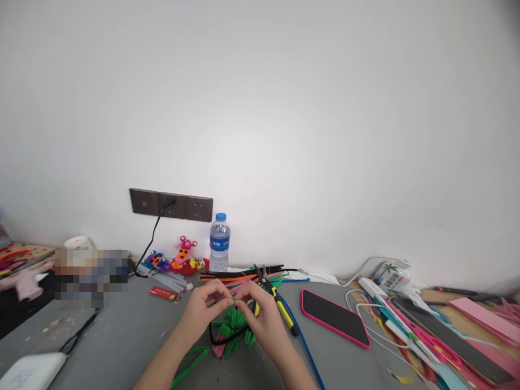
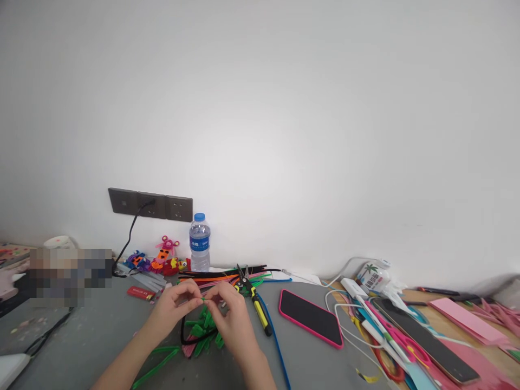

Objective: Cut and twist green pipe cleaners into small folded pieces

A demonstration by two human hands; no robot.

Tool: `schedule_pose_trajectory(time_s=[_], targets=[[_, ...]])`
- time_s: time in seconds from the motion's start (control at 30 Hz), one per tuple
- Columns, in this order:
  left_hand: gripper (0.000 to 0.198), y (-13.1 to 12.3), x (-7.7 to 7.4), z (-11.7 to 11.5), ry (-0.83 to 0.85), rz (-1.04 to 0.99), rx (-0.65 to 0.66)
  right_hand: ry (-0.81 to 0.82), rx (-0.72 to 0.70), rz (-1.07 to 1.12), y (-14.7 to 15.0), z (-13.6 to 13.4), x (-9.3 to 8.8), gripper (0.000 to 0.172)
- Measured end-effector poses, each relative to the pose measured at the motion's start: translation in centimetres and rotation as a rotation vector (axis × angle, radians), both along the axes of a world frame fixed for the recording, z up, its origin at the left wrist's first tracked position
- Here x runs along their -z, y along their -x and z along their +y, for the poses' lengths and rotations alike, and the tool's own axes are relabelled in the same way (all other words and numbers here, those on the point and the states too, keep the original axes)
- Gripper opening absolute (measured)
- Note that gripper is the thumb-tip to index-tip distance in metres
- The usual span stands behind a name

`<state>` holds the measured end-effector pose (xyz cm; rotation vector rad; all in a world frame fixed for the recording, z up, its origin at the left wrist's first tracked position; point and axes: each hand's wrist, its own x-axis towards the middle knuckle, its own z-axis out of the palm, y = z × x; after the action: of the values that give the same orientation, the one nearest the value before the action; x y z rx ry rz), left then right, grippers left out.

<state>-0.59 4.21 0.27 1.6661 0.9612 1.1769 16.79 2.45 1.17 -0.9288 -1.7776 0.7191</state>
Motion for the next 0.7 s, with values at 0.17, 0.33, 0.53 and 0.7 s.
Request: schedule_pose_trajectory(time_s=[0.17,0.33,0.53,0.7], targets=[[0.008,-0.15,-0.09,-0.13,-0.056,-0.005,-0.047,0.116,0.0,0.076,0.25,0.16,0.27,0.011],[0.008,-0.22,0.15,-0.21,-0.067,-0.006,-0.035,0.187,-0.032,0.151,0.33,0.3,0.55,0.018],[0.007,-0.14,0.32,0.08,-0.17,0.023,-0.047,0.196,-0.078,0.131,0.17,0.17,0.34,0.019],[0.01,0.02,-0.11,-0.27,-0.194,0.112,-0.042,0.25,-0.156,0.183,0.13,0.16,0.31,0.02]])
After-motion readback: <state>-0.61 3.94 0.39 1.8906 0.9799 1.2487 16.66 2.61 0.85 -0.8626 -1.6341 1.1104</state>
